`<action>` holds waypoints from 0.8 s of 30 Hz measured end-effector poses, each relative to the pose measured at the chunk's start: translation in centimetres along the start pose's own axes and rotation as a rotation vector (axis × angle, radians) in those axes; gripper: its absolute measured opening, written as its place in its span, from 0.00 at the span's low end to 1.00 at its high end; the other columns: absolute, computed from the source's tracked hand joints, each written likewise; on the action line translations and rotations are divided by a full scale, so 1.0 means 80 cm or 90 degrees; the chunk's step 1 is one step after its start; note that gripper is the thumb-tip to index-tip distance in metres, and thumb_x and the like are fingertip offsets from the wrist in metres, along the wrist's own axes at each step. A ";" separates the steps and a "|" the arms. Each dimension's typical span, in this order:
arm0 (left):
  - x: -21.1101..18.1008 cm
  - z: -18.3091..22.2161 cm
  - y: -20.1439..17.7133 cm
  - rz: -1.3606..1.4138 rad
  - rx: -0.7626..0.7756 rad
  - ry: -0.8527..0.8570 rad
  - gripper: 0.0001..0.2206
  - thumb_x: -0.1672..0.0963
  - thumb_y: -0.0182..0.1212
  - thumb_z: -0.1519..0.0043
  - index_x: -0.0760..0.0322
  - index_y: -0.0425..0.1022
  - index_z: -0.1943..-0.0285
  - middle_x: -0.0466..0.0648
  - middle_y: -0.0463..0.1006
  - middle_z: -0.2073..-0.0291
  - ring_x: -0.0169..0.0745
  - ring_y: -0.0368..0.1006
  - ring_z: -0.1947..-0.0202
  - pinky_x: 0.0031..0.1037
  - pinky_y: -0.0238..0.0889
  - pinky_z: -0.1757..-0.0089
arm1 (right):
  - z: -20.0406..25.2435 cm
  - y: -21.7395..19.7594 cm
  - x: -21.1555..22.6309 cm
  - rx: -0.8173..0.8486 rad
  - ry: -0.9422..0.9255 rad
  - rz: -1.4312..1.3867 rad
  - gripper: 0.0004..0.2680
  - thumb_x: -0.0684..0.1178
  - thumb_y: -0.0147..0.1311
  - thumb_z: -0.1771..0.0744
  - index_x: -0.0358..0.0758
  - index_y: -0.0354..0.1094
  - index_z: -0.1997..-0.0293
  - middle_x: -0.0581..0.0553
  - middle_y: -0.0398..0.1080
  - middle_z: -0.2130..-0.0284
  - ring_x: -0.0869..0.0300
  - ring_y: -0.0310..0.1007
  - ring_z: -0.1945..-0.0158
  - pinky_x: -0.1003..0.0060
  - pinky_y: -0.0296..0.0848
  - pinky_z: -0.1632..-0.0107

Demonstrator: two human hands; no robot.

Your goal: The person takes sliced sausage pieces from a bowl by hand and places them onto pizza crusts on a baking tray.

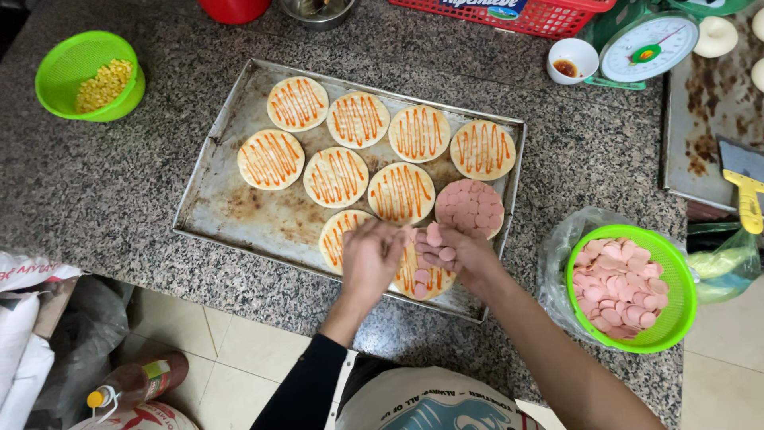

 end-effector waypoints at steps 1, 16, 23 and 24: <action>0.008 0.001 -0.003 0.000 0.000 -0.001 0.05 0.58 0.63 0.39 0.64 0.83 0.63 0.48 0.77 0.76 0.44 0.73 0.75 0.37 0.61 0.54 | 0.001 -0.002 0.000 0.001 0.000 0.000 0.13 0.46 0.49 0.30 0.27 0.66 0.43 0.35 0.78 0.54 0.53 0.81 0.54 0.62 0.81 0.50; 0.023 0.019 0.010 -0.166 0.022 -0.001 0.07 0.56 0.68 0.44 0.65 0.81 0.70 0.54 0.80 0.72 0.53 0.75 0.68 0.40 0.58 0.54 | 0.002 -0.018 -0.008 -0.020 -0.001 0.061 0.12 0.42 0.53 0.33 0.28 0.66 0.44 0.37 0.78 0.53 0.54 0.80 0.53 0.60 0.80 0.50; 0.024 0.020 0.012 -0.182 0.023 -0.014 0.09 0.55 0.68 0.43 0.65 0.80 0.72 0.54 0.80 0.73 0.53 0.76 0.68 0.40 0.57 0.54 | 0.002 -0.015 -0.008 -0.007 -0.001 0.062 0.13 0.43 0.53 0.32 0.27 0.66 0.43 0.37 0.78 0.52 0.53 0.81 0.52 0.60 0.81 0.49; 0.022 0.019 0.012 -0.187 0.010 0.002 0.08 0.55 0.69 0.44 0.65 0.80 0.72 0.54 0.80 0.73 0.53 0.75 0.69 0.41 0.57 0.54 | 0.003 -0.013 -0.008 -0.003 0.002 0.059 0.13 0.43 0.53 0.32 0.27 0.66 0.42 0.36 0.78 0.52 0.52 0.81 0.52 0.60 0.81 0.49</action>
Point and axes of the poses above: each hand's wrist, its own z-axis away from the middle knuckle, its own y-axis out of the palm, x = y × z, the point moved 7 cm from there along -z, towards the middle knuckle
